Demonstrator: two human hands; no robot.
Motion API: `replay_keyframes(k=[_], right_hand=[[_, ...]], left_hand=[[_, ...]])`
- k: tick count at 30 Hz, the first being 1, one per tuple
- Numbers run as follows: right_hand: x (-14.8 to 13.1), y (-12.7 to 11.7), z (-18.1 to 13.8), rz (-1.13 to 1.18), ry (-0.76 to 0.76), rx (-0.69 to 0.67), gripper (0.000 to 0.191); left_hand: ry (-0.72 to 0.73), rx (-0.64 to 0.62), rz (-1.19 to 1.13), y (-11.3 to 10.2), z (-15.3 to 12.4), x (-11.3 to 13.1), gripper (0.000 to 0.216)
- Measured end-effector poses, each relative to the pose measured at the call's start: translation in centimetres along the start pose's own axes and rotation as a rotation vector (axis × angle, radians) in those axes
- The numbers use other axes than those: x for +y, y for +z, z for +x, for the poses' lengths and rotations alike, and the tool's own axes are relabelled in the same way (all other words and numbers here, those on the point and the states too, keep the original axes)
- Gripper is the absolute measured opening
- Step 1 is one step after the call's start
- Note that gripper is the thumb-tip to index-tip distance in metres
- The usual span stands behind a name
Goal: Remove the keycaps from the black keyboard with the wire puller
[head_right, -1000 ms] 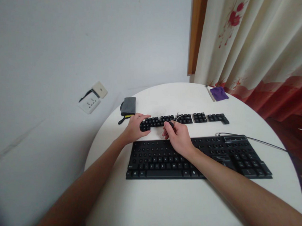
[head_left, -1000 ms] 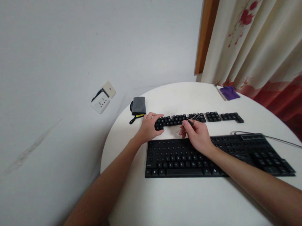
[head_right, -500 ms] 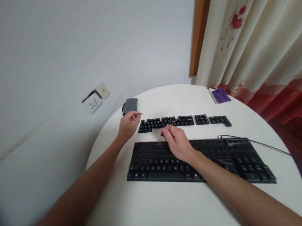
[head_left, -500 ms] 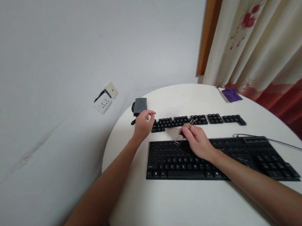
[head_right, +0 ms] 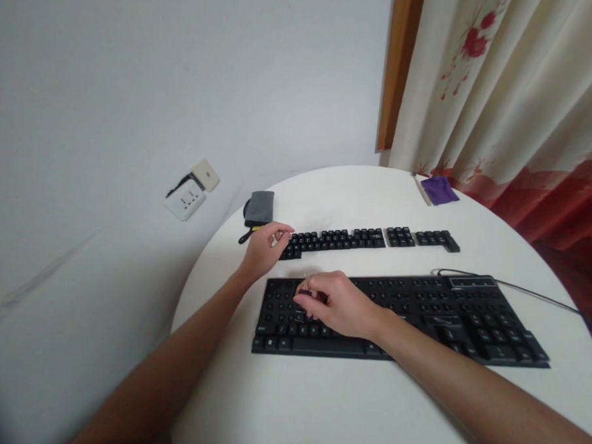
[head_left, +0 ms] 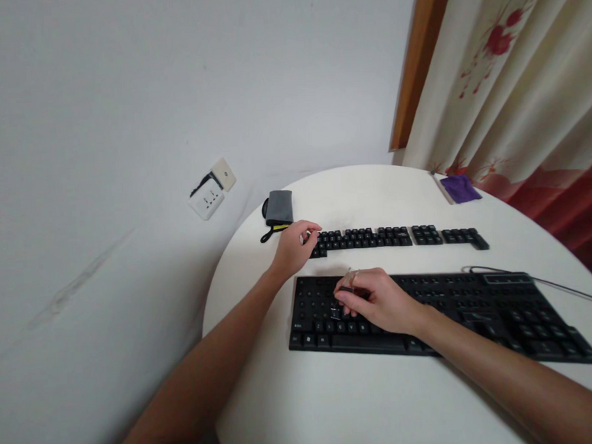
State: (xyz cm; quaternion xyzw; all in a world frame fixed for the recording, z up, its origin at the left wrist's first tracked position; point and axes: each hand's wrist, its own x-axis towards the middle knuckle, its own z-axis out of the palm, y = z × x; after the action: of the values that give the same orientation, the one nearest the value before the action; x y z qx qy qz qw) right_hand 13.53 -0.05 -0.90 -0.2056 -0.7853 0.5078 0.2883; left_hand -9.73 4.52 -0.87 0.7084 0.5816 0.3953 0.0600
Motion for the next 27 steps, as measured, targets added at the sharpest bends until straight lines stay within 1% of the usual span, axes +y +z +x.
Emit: replay_keyframes(k=[2,7,10,12,17,19,22,23,25,27], right_hand=[[-0.1,-0.2,0.1,-0.048,-0.033,-0.041,0.027],[-0.5,-0.6,0.3,-0.169,-0.243,-0.158,0.023],[-0.4,-0.5,0.4,-0.201,-0.265,-0.205,0.024],[-0.2,-0.4,0.4,-0.195,-0.237,-0.189,0.026],[0.3,-0.2,0.6,-0.185,-0.139,-0.086,0.038],[0.6,-0.1,0.7,-0.157,-0.056,-0.049,0.041],[0.9,0.1,0.8,-0.037,0.118,-0.022,0.04],[1.1,0.1,0.9,0.0,0.155,-0.016,0.04],[1.3,0.1,1.0,0.044,0.174,0.015,0.04],[1.6,-0.1,1.1,0.05,0.149,0.11,0.04]], left_hand=[[0.007,-0.014,0.0,0.1,0.0,0.1,0.015],[0.006,-0.035,-0.009,0.3,-0.1,0.3,0.016],[0.014,-0.042,-0.02,0.4,-0.2,0.3,0.016],[0.023,-0.049,-0.028,0.5,-0.2,0.3,0.016],[0.041,-0.076,-0.031,0.6,-0.3,0.4,0.017],[0.051,-0.088,-0.033,0.5,-0.3,0.6,0.017],[0.071,-0.107,-0.051,0.5,-0.4,0.9,0.016],[0.08,-0.114,-0.061,0.4,-0.4,1.0,0.016],[0.094,-0.125,-0.083,0.3,-0.5,1.3,0.015],[0.103,-0.141,-0.113,0.2,-0.6,1.5,0.015]])
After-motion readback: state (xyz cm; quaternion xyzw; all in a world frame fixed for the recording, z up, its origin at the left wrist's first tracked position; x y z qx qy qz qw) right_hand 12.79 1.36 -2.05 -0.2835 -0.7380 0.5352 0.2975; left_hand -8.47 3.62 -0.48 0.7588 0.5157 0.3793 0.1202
